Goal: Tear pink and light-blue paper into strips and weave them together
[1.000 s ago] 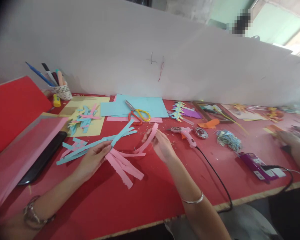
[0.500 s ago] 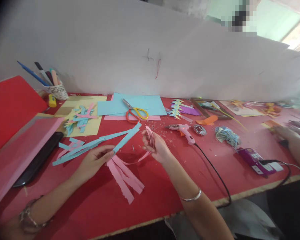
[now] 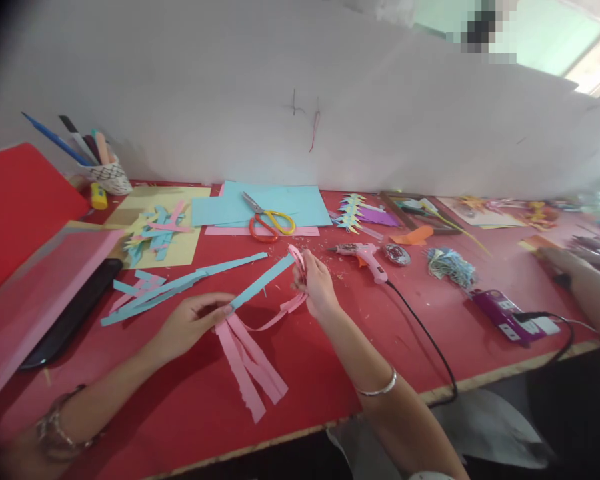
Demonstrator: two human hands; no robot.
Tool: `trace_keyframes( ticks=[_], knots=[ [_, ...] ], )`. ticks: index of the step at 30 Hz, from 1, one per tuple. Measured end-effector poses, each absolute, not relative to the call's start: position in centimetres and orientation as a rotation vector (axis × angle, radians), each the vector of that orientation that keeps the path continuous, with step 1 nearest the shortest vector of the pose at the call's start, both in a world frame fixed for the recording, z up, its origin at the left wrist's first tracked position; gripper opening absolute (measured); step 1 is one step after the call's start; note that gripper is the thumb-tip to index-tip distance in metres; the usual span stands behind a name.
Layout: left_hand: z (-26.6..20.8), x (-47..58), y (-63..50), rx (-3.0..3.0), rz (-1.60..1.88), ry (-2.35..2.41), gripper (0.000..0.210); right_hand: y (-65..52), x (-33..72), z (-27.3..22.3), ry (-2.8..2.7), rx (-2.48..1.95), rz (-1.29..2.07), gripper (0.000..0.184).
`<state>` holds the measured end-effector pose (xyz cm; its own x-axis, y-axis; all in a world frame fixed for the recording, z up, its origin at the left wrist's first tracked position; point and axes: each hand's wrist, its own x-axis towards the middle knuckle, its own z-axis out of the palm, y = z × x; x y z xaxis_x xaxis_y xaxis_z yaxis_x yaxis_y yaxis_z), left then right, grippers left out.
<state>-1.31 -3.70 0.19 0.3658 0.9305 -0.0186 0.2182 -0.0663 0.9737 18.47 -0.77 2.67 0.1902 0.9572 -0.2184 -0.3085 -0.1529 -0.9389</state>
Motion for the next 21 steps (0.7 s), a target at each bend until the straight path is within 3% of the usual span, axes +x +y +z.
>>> trace_keyframes(
  ticks=[21],
  knots=[
    [0.26,-1.10,-3.68,1.582,0.822,1.092,0.026,-1.05,18.26,2.78,-1.068,-1.318,0.923,0.031]
  ],
)
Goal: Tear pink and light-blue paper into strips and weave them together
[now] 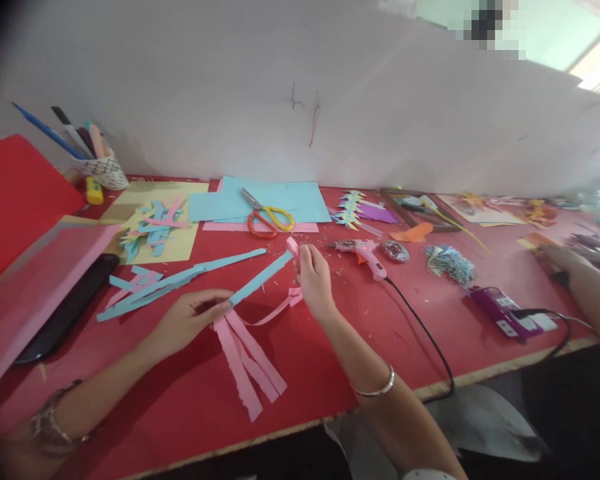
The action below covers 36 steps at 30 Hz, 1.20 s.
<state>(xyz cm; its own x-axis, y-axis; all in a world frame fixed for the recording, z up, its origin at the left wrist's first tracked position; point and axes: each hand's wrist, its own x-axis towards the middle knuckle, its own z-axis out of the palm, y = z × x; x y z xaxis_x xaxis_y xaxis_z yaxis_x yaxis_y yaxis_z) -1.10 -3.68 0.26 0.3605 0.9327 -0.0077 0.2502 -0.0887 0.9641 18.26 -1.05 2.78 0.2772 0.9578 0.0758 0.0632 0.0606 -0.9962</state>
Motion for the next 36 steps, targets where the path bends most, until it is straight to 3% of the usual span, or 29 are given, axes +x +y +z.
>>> trace_keyframes(
  ticks=[18,36],
  knots=[
    [0.47,-1.15,-3.72,1.594,0.816,1.103,0.026,-1.02,18.48,2.58,-1.070,-1.359,1.013,0.035],
    [0.46,-1.09,-3.65,1.555,0.859,1.127,0.025,-1.28,18.70,1.85,-1.359,-1.296,0.864,0.035]
  ],
)
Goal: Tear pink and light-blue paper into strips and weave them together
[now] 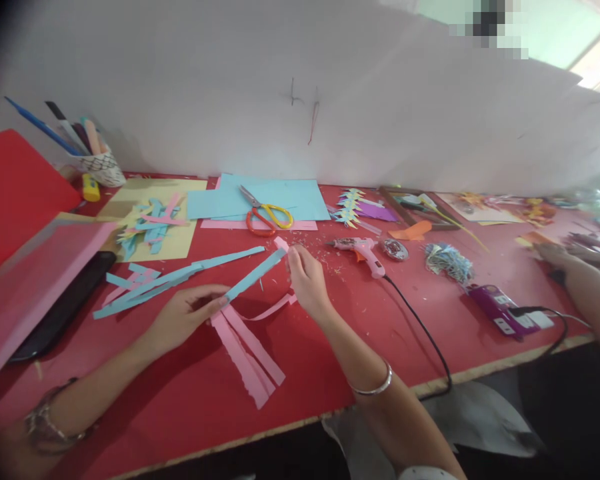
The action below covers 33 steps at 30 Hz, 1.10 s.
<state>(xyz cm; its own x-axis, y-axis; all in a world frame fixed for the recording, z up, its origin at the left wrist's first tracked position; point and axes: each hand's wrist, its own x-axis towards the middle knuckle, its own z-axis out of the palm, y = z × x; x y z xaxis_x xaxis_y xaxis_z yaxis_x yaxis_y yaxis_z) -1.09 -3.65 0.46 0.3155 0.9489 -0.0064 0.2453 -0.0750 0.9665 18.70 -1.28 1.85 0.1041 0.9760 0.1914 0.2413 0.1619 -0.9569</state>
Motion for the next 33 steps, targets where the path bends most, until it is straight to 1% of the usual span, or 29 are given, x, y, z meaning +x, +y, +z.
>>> trace_keyframes(
  ticks=[5,11,20,25,29,33],
  knots=[
    [0.4,-1.1,-3.6,1.543,0.888,1.132,0.024,-1.5,18.4,2.2,-1.392,-1.267,0.906,0.033],
    [0.1,-1.2,-3.5,1.548,0.926,1.138,0.023,-1.5,18.3,2.6,-1.448,-1.255,0.872,0.028],
    [0.3,-1.2,-3.6,1.524,0.958,1.168,0.021,-1.3,18.5,2.5,-1.371,-1.196,0.938,0.020],
    [0.5,-1.1,-3.6,1.535,0.973,1.184,0.020,-1.5,18.3,3.0,-1.360,-1.217,0.999,0.026],
    [0.7,-1.0,-3.6,1.531,0.964,1.197,0.022,-1.7,18.2,3.2,-1.303,-1.195,1.158,0.033],
    [0.6,-1.1,-3.5,1.531,0.969,1.181,0.021,-1.6,18.3,3.0,-1.117,-1.069,1.325,0.033]
  ],
)
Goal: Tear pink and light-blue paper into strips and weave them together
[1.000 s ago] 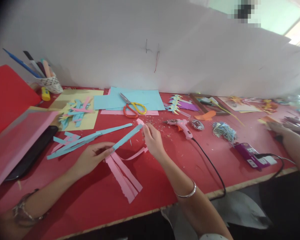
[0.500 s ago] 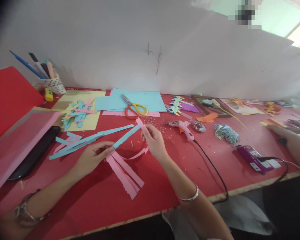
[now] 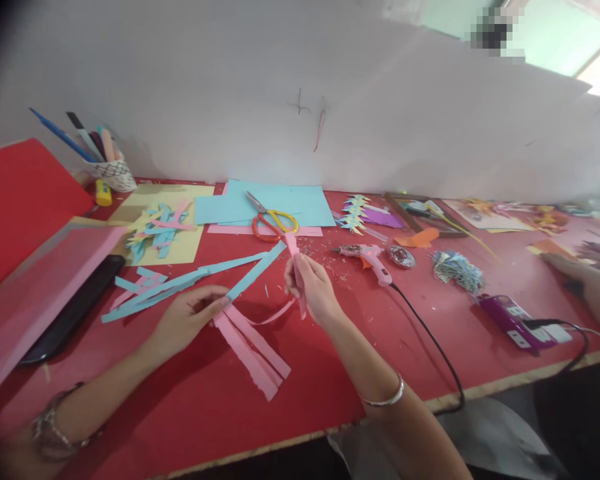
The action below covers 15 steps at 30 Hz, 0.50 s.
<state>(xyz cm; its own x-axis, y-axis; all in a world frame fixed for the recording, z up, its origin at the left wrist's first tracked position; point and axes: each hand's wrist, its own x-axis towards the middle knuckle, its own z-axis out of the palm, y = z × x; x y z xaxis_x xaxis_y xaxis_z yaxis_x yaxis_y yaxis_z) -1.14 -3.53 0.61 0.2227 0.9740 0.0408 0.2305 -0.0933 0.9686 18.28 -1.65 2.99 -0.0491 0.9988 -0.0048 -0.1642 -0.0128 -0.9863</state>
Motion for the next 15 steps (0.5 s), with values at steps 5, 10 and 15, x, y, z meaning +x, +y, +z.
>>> trace_keyframes(
  ticks=[5,10,15],
  knots=[
    [0.45,-1.26,-3.58,1.535,0.951,1.149,0.019,-1.59,18.34,2.96,-0.991,-1.027,1.470,0.032],
    [0.39,-1.32,-3.76,1.541,0.944,1.139,0.017,-1.57,18.25,2.96,-0.943,-1.042,1.492,0.031],
    [0.52,-1.33,-3.67,1.555,0.929,1.130,0.017,-1.51,18.20,2.91,-0.928,-1.088,1.453,0.031]
  ],
)
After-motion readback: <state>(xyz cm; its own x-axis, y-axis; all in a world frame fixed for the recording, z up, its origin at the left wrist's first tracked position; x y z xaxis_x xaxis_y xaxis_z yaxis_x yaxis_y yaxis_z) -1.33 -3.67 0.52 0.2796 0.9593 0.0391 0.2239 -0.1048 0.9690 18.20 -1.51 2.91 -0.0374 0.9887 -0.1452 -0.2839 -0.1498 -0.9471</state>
